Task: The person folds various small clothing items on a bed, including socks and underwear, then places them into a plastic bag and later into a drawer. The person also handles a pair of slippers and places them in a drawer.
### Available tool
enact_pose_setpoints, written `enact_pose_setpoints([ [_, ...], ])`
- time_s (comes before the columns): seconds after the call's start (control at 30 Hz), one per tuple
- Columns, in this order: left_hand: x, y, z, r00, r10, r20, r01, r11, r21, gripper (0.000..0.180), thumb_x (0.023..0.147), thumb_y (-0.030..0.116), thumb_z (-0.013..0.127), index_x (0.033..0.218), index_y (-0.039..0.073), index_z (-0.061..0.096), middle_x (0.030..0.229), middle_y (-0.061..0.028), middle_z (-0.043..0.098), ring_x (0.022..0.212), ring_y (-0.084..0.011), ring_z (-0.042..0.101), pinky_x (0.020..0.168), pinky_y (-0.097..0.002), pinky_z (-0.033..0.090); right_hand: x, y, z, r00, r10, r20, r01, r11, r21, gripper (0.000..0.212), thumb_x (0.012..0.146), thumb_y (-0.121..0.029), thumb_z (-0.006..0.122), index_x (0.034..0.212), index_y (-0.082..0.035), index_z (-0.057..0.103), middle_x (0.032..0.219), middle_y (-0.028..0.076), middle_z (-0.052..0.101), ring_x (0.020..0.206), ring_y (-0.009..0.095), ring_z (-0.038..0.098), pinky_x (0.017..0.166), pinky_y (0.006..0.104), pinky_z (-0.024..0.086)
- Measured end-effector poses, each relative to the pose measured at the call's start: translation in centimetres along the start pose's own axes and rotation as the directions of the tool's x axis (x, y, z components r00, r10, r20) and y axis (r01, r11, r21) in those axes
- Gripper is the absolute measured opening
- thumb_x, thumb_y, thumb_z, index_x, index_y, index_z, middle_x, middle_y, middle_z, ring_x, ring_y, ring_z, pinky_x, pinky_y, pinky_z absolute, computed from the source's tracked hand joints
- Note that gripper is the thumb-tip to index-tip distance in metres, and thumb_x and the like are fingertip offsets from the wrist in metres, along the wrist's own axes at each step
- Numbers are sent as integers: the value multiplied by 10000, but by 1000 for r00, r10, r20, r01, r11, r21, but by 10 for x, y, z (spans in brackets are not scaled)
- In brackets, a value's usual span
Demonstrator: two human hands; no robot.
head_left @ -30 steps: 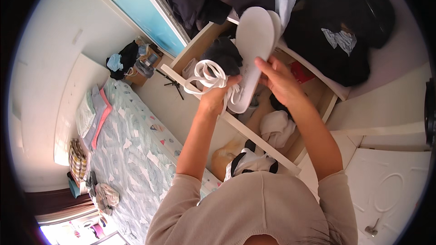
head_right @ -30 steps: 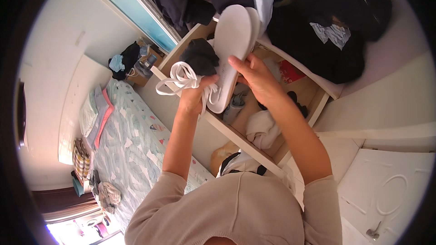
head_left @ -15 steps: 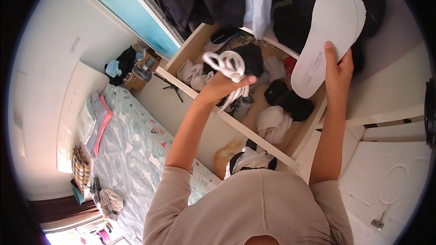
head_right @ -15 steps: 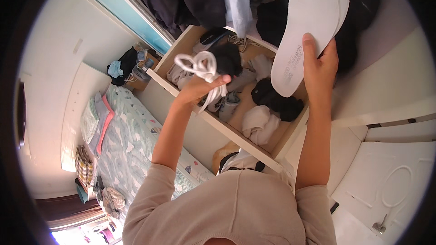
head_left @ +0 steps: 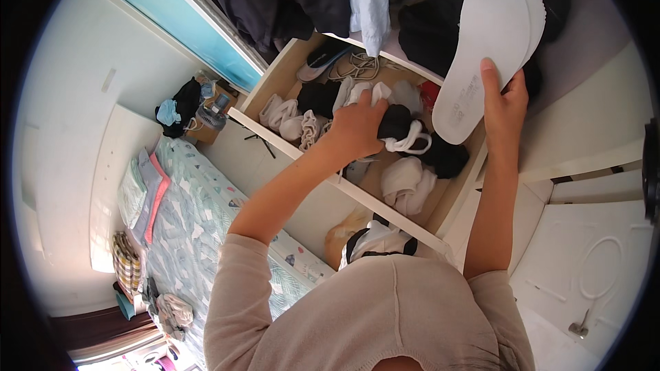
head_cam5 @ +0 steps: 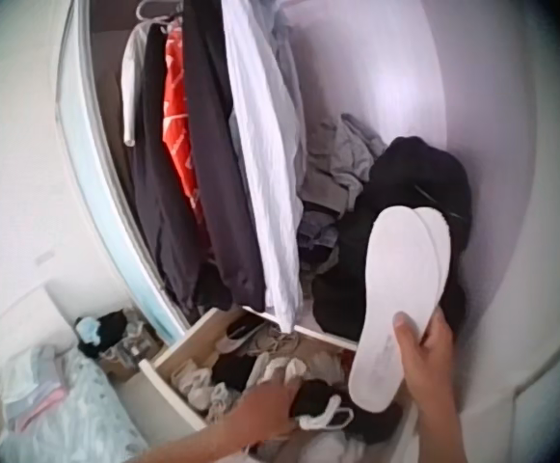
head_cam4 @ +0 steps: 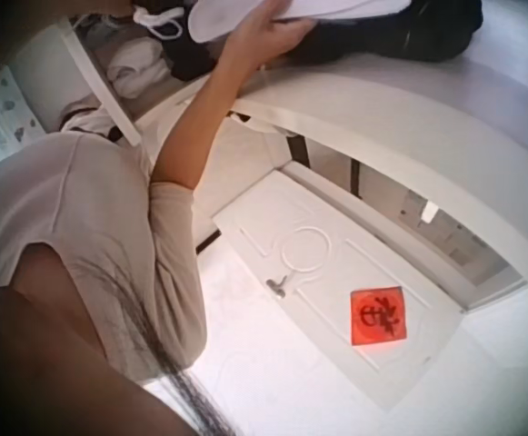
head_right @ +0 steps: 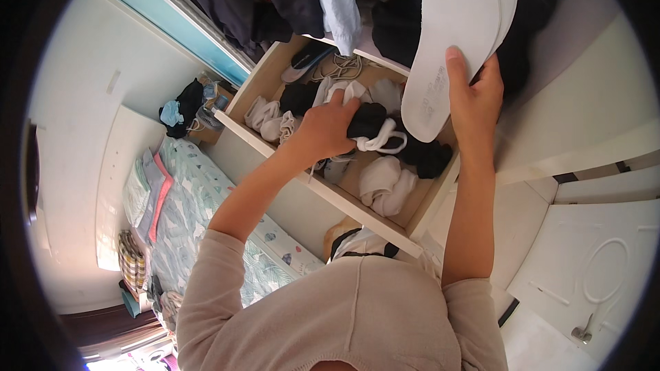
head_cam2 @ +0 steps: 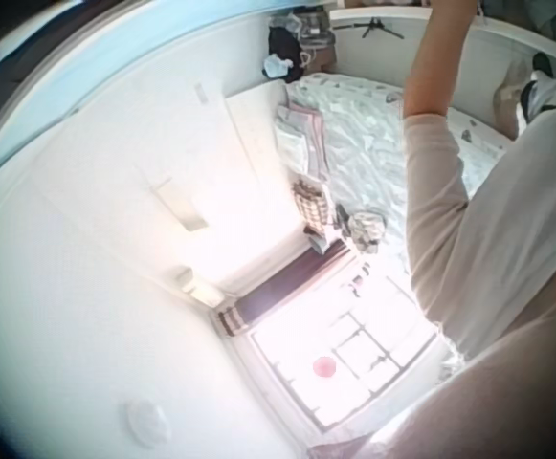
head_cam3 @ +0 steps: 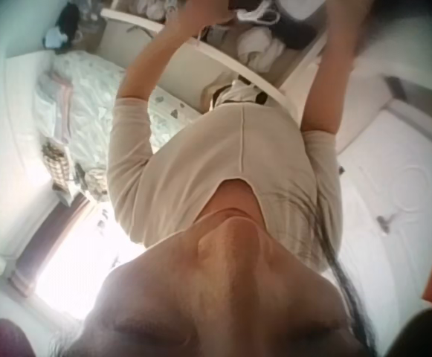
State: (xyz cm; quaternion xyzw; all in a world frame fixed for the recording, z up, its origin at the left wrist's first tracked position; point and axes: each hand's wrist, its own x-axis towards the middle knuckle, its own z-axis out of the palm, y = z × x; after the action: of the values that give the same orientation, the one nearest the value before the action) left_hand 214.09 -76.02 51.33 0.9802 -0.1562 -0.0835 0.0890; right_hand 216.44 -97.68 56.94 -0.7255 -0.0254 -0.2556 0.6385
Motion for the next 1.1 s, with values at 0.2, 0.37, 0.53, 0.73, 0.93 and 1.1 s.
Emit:
enact_pose_setpoints([
  [0.2,-19,10,1,951,266,157,-283,954,97,521,692,515,583,923,58,678,994,-128,566,904,-291,551,797,-394,425,1,0,-1,1000,7,-20,-8,1000,-10,361,855,-225,600,1093,37,528,1003,108,604,905,159,549,814,279,419],
  [0.37,-3,11,13,993,-11,121,-45,893,448,554,749,572,504,882,73,703,976,-82,588,1018,-239,460,896,-361,297,2,0,0,999,15,-29,-15,1000,18,361,854,-219,608,1086,45,527,1000,106,602,905,152,545,816,272,415],
  [0.53,-5,10,23,988,115,-107,-54,889,455,424,769,442,550,893,64,697,1179,-135,525,1115,-279,431,944,-401,291,0,0,0,999,7,-34,-6,999,34,364,855,-214,608,1090,51,522,998,104,600,907,149,543,816,273,415],
  [0.73,-18,-9,20,916,351,-195,-360,933,-11,246,771,174,562,968,64,659,1170,-114,552,1038,-216,519,843,-311,434,-3,-7,0,999,43,-19,-42,999,20,361,858,-217,600,1101,38,523,1012,100,599,915,148,540,823,273,413],
  [0.93,-15,-53,-50,984,-154,86,115,185,-976,182,903,181,455,906,34,561,712,-27,551,646,-113,525,673,-264,470,-9,-5,-1,991,104,85,-106,994,15,370,857,-227,599,1117,25,526,1031,90,595,926,147,541,830,269,413],
  [1.1,-6,-57,-69,982,-181,44,91,256,-962,198,877,285,521,936,97,510,646,51,407,512,-45,351,518,-203,344,-12,0,3,945,277,172,-317,902,291,411,845,-239,612,1157,7,511,1057,77,582,946,136,540,824,264,421],
])
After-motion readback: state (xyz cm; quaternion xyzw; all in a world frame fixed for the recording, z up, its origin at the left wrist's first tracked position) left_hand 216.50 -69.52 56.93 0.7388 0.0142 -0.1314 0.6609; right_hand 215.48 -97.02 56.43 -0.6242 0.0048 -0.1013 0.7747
